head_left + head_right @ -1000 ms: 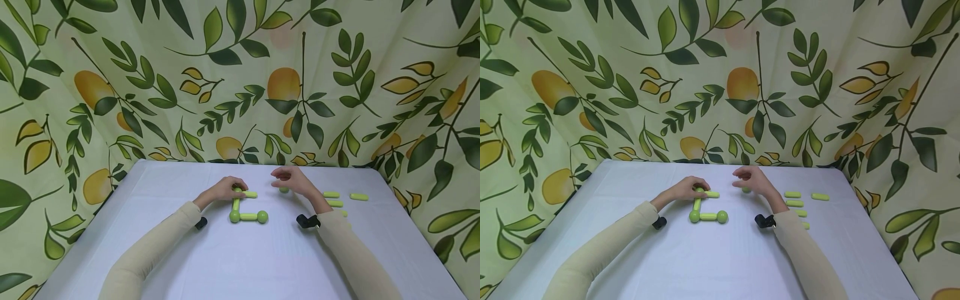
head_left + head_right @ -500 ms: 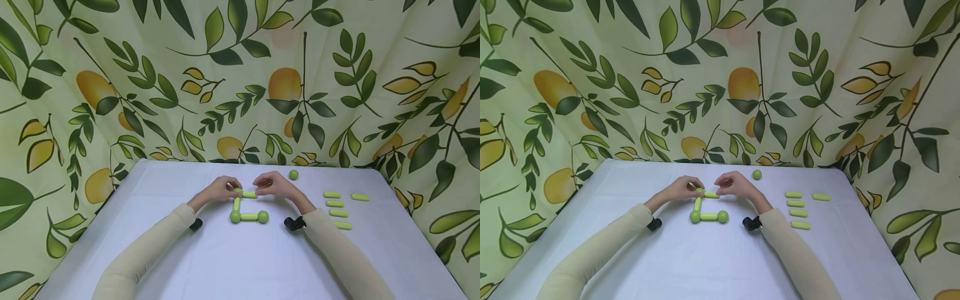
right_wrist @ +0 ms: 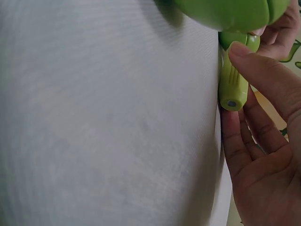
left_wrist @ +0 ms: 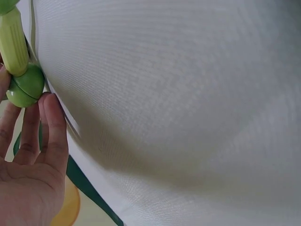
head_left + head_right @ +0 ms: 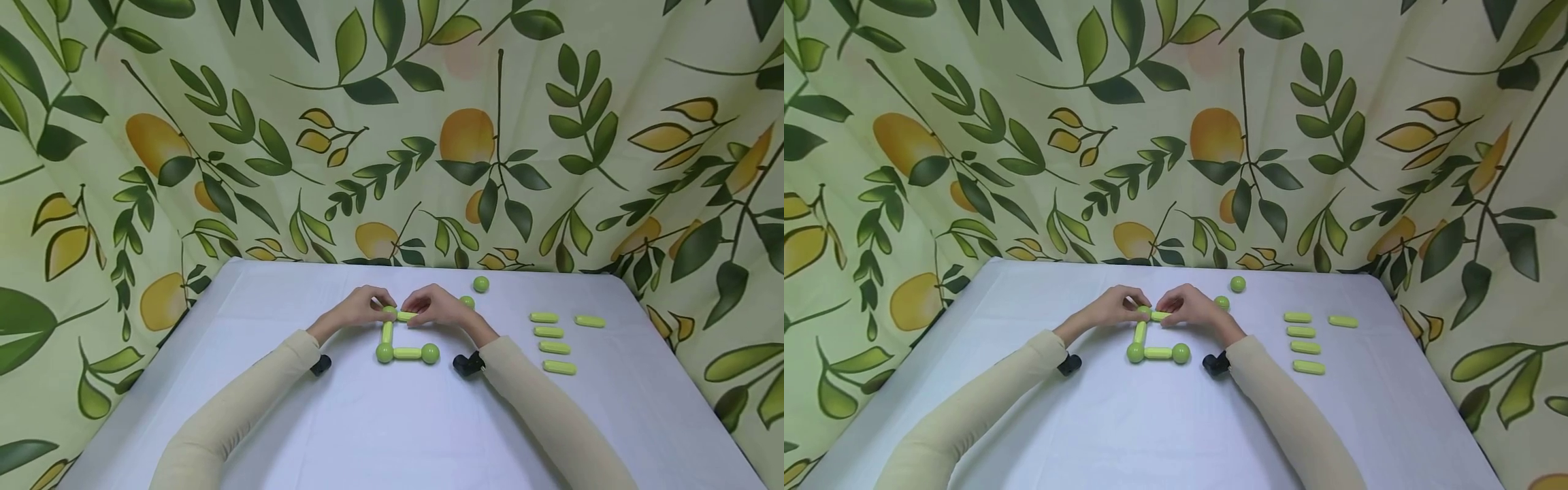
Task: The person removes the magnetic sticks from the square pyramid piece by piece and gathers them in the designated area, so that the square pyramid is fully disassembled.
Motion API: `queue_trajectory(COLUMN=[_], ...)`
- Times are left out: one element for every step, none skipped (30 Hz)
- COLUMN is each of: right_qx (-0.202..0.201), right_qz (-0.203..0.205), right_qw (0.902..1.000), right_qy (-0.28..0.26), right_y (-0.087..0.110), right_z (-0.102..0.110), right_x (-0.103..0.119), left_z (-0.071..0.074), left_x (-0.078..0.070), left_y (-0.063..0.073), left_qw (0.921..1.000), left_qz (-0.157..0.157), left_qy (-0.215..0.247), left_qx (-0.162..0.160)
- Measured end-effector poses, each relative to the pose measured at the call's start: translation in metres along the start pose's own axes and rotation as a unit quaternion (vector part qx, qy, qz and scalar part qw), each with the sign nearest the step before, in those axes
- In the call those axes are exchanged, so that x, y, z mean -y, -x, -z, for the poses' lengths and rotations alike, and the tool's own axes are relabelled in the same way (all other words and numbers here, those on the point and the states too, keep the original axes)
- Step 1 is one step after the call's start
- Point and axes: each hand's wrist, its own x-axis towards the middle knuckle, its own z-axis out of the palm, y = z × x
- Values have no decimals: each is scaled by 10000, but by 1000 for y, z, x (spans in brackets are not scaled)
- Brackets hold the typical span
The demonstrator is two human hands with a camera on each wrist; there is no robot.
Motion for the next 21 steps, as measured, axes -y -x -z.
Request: queue_trajectory(right_qx=[7,10,8,6,3,2,4,5,13,24,36,54,73,90,107,119,130,140,149,159,171], right_qz=[0,-9,-21,-30,-36,-32,-18,-37,-41,-34,-35,-49,-66,-101,-115,-130,-151,-168,-175,-187,-189], right_qw=[10000,10000,10000,10000,10000,10000,10000,10000,10000,10000,10000,10000,10000,9999,9999,9998,9998,9997,9997,9997,9996], right_qy=[26,45,39,33,27,20,12,1,4,11,12,18,11,1,-5,-22,-37,-55,-77,-88,-101], right_y=[0,-1,-1,-1,-1,-2,-2,-3,-3,-3,-3,-3,-3,-3,-2,-2,-1,-1,0,1,1], right_z=[0,0,-1,-1,-1,-1,-1,-1,-1,-1,-1,-1,-1,-1,-1,0,1,1,2,3,4], right_x=[0,0,0,0,0,-1,-2,-2,-2,-3,-3,-3,-2,-2,-1,0,0,1,2,2,3], left_z=[0,0,1,1,1,1,1,1,1,1,1,1,1,1,1,1,1,0,0,0,-1], left_x=[0,0,0,0,0,0,0,0,0,1,1,1,1,1,1,1,1,0,0,0,0], left_y=[0,0,0,0,0,0,0,0,0,0,0,0,0,0,0,0,0,-1,-1,-2,-2], left_qw=[10000,10000,10000,10000,10000,10000,10000,10000,10000,10000,10000,10000,10000,10000,9999,9999,9999,9999,9999,9998,9998], left_qz=[-6,-1,5,6,6,5,7,12,22,22,24,30,32,38,42,39,44,43,43,36,34], left_qy=[-4,-4,0,-1,5,7,5,10,11,7,11,10,5,6,10,6,11,7,4,5,-5], left_qx=[4,11,19,26,33,42,49,53,58,60,63,67,73,85,96,110,127,145,161,177,190])
